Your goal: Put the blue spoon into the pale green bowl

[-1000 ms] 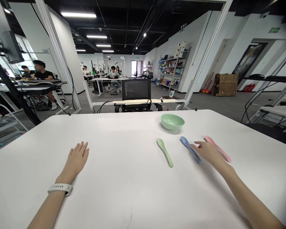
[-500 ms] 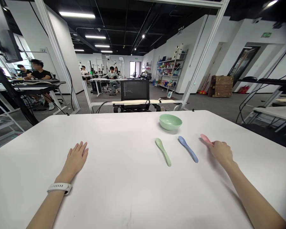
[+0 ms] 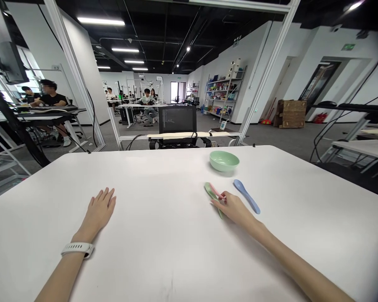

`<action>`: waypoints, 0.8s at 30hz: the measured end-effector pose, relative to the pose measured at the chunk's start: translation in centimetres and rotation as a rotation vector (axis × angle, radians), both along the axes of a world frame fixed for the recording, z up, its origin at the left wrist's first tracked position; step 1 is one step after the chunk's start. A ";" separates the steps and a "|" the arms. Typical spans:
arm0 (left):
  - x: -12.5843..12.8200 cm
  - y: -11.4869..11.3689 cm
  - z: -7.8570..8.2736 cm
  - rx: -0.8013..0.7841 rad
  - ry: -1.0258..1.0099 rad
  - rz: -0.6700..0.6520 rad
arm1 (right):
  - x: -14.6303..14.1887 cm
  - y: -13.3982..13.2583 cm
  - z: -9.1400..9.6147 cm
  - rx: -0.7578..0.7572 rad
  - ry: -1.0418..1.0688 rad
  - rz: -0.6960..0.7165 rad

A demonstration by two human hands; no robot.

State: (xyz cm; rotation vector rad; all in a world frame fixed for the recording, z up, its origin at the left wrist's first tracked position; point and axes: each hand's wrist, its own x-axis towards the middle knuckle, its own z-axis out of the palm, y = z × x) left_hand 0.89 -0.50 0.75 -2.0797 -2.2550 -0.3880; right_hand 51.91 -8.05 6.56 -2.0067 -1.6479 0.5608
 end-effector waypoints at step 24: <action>-0.5 0.3 -0.1 0.020 -0.003 -0.010 | 19.2 0.0 0.5 0.047 -0.151 -0.616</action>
